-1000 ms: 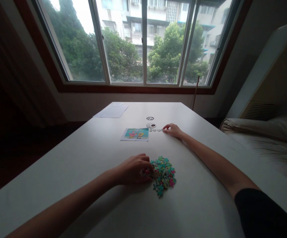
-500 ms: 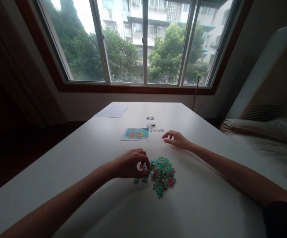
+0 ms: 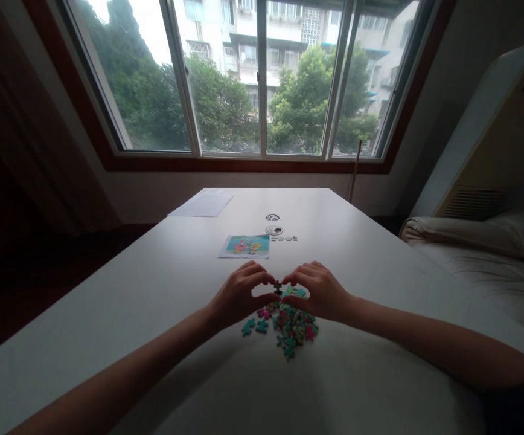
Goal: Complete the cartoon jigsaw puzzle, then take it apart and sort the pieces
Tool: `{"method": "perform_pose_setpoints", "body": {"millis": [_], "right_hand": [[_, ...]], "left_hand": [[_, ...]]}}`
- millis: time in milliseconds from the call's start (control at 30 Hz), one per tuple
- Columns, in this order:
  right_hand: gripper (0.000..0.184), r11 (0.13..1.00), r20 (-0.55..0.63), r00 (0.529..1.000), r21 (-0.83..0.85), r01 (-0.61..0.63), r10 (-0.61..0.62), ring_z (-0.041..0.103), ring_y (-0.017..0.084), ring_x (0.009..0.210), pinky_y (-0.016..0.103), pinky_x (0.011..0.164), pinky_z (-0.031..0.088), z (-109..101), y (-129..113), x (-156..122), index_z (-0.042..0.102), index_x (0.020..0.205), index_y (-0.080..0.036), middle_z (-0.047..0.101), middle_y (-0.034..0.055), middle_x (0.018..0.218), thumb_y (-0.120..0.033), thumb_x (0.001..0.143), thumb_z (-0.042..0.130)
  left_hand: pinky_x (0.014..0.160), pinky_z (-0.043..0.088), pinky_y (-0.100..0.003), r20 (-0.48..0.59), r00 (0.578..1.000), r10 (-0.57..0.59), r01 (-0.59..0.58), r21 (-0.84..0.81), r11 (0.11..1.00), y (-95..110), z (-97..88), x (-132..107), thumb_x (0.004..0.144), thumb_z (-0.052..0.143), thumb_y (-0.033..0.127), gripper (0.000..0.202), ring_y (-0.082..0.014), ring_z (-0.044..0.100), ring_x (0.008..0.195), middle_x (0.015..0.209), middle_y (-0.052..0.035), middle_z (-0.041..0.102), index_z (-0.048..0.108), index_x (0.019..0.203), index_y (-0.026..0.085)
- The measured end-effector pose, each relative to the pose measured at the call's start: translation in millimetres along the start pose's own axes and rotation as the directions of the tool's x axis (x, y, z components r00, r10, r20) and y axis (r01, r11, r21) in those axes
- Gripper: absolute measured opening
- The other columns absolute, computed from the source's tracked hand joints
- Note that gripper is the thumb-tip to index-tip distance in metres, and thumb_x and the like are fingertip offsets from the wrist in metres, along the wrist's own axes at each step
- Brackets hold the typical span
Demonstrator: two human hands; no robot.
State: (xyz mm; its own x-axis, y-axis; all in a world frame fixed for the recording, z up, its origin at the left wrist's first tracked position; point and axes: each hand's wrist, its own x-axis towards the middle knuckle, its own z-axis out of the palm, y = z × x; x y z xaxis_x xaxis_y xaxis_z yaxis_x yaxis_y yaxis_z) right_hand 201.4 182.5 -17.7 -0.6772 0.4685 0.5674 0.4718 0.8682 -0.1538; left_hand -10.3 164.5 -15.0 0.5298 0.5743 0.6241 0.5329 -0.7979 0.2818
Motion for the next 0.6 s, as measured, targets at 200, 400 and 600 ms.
{"method": "perform_pose_setpoints", "body": {"millis": [200,400,600], "right_hand": [[0.026,0.999,-0.002,0.999,-0.018,0.038,-0.038,0.055,0.016,0.075,0.029,0.069,0.032,0.6,-0.3,-1.9,0.058,0.091,-0.019,0.063,0.0038,0.083,-0.041,0.078,0.054],[0.025,0.998,-0.014,0.999,-0.034,0.043,-0.043,0.055,0.015,0.075,0.029,0.069,0.032,-1.5,-1.0,-1.7,0.058,0.091,-0.019,0.063,0.0034,0.082,-0.041,0.078,0.054],[0.025,0.997,-0.022,0.998,-0.04,0.061,-0.062,0.055,0.015,0.075,0.03,0.07,0.032,-2.2,0.0,-1.5,0.058,0.091,-0.019,0.063,0.0039,0.082,-0.041,0.079,0.054]], "left_hand": [[0.065,0.042,-0.027,0.016,1.0,0.001,-0.001,-0.008,1.0,2.9,-0.3,0.5,0.074,0.062,0.034,0.021,-0.0148,0.05,0.072,0.074,-0.0037,0.057,0.06,0.082,0.016],[0.064,0.042,-0.027,0.007,1.0,-0.002,0.002,-0.011,1.0,4.5,-0.2,-0.3,0.074,0.062,0.035,0.021,-0.0146,0.049,0.072,0.074,-0.0033,0.057,0.059,0.082,0.016],[0.064,0.042,-0.026,-0.016,1.0,0.011,-0.011,-0.027,1.0,5.7,0.1,0.4,0.074,0.063,0.032,0.019,-0.0139,0.049,0.072,0.073,-0.0029,0.057,0.058,0.081,0.015]]}}
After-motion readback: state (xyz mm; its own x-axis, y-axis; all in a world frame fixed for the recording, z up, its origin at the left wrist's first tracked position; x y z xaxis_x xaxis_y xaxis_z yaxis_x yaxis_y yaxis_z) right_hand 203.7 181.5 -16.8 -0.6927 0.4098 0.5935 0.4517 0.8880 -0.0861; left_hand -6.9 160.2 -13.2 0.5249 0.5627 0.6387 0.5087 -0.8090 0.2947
